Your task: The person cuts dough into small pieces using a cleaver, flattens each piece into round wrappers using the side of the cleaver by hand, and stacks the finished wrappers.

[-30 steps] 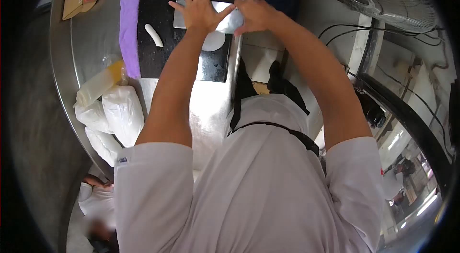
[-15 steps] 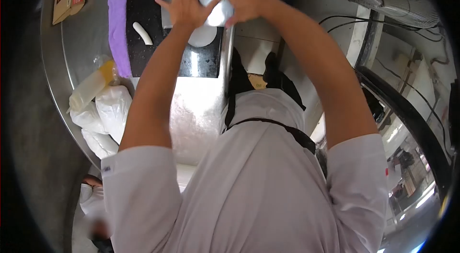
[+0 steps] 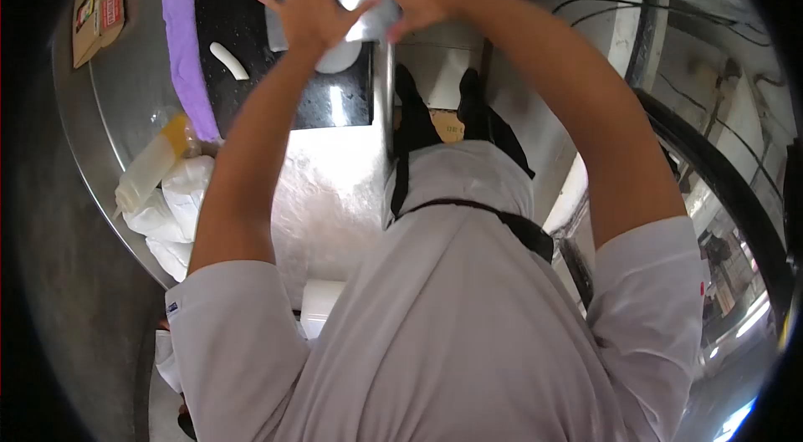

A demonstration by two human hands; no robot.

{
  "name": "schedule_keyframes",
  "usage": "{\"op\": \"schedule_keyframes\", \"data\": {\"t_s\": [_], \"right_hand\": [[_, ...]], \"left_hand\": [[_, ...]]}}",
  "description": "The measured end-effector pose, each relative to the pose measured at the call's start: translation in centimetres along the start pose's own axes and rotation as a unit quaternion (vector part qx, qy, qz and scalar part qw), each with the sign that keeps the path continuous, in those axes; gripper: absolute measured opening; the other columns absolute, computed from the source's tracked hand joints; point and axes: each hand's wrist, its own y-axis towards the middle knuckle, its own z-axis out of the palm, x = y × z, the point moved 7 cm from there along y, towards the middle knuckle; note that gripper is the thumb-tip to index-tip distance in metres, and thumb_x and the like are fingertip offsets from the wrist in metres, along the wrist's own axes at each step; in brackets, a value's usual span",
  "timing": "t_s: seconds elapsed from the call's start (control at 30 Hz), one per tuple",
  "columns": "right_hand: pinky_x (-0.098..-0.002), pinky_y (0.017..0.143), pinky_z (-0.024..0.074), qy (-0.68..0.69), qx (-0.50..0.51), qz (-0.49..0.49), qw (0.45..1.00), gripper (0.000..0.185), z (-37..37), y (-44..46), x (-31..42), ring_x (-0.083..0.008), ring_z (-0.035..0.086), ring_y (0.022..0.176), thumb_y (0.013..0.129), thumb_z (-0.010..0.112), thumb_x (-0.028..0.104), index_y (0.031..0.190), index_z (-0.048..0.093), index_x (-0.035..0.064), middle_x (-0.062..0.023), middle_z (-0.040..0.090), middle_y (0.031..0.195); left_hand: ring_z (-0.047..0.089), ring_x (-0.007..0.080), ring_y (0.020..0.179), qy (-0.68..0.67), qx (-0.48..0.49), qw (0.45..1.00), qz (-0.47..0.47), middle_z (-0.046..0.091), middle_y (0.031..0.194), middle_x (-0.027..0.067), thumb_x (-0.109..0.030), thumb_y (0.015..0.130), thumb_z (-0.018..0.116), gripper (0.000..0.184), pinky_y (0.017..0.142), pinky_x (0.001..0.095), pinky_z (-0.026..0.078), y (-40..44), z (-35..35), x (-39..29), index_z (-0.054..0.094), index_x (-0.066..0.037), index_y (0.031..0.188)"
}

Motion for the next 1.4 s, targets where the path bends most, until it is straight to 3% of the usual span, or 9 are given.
{"op": "schedule_keyframes", "data": {"t_s": [0.17,0.23,0.37,0.5,0.7,0.97,1.07,1.27,1.4], "right_hand": [[-0.0502,0.087,0.0561,-0.013,0.001,0.036,0.999,0.086,-3.3,-0.1,-1.7,-0.0446,0.07,0.102,0.073,0.086,0.058,0.127,0.055,-0.0021,-0.0273,0.071,0.102],[-0.0448,0.094,0.0545,-0.001,0.088,0.116,0.989,0.079,-5.8,1.4,-1.9,-0.0435,0.063,0.116,0.067,0.089,0.045,0.121,0.062,-0.0059,-0.0292,0.065,0.125],[-0.0479,0.083,0.0583,0.02,-0.026,0.037,0.999,0.087,-1.5,-0.2,0.1,-0.0443,0.071,0.099,0.075,0.085,0.057,0.128,0.053,-0.0043,-0.0278,0.071,0.1],[-0.0493,0.084,0.0581,0.04,0.019,0.086,0.995,0.09,-0.7,-1.6,0.0,-0.0434,0.072,0.095,0.072,0.086,0.06,0.126,0.053,-0.0055,-0.0265,0.071,0.097],[-0.0484,0.086,0.0585,0.004,-0.06,0.146,0.987,0.086,-2.2,-0.4,-0.3,-0.0431,0.073,0.096,0.072,0.085,0.061,0.122,0.057,-0.0039,-0.0261,0.072,0.096],[-0.0488,0.081,0.0596,0.081,0.029,0.144,0.986,0.09,2.4,-1.6,1.6,-0.0456,0.072,0.094,0.072,0.083,0.065,0.12,0.053,-0.0048,-0.0272,0.072,0.097],[-0.0485,0.082,0.0597,0.06,-0.033,0.146,0.987,0.091,0.5,-0.6,1.0,-0.0453,0.073,0.093,0.071,0.084,0.065,0.12,0.053,-0.0056,-0.027,0.072,0.096],[-0.0474,0.083,0.06,0.045,-0.076,0.177,0.98,0.091,-0.2,-1.2,1.9,-0.0438,0.073,0.092,0.071,0.087,0.06,0.122,0.056,-0.0081,-0.0278,0.073,0.096],[-0.0479,0.082,0.06,0.131,-0.03,0.187,0.973,0.09,2.0,-2.7,3.3,-0.0445,0.073,0.091,0.069,0.089,0.059,0.12,0.056,-0.0073,-0.0275,0.072,0.093]], "left_hand": [[0.012,0.053,0.154,0.004,-0.036,0.999,0.026,0.017,0.17,0.0215,-0.079,0.07,0.07,0.124,0.114,0.0809,0.012,2.5,-1.1,-1.4,0.026,-0.01,0.163],[0.014,0.0506,0.155,-0.016,-0.084,0.996,0.005,0.017,0.171,0.0203,-0.073,0.073,0.072,0.118,0.113,0.081,0.014,3.6,-1.5,-1.2,0.026,-0.013,0.164],[0.012,0.052,0.155,-0.066,-0.144,0.972,0.171,0.017,0.172,0.0159,-0.089,0.074,0.059,0.117,0.107,0.0872,0.009,2.1,2.5,1.6,0.026,-0.024,0.165],[0.011,0.0474,0.157,-0.053,-0.104,0.978,0.174,0.017,0.172,0.0102,-0.087,0.073,0.063,0.116,0.111,0.0832,0.011,0.3,2.6,0.8,0.024,-0.028,0.165],[0.016,0.0491,0.155,0.029,-0.04,0.982,0.183,0.018,0.171,0.0192,-0.074,0.068,0.073,0.124,0.114,0.0802,0.013,5.3,-1.6,-1.4,0.024,-0.016,0.165],[0.017,0.039,0.157,-0.063,-0.085,0.961,0.255,0.021,0.172,0.0074,-0.073,0.093,0.052,0.085,0.117,0.0746,0.015,0.1,1.7,1.6,0.029,-0.033,0.163],[0.018,0.0465,0.155,0.009,-0.039,0.97,0.241,0.02,0.17,0.019,-0.063,0.078,0.068,0.105,0.116,0.0763,0.015,3.0,0.0,0.7,0.028,-0.015,0.163],[0.018,0.0446,0.156,-0.01,-0.019,0.966,0.257,0.02,0.17,0.0204,-0.064,0.085,0.06,0.096,0.12,0.0715,0.014,3.3,-0.4,0.2,0.031,-0.014,0.162],[0.019,0.0386,0.157,-0.094,-0.09,0.945,0.299,0.021,0.172,0.0069,-0.072,0.092,0.052,0.086,0.117,0.075,0.017,0.0,1.6,1.6,0.026,-0.034,0.164]]}}
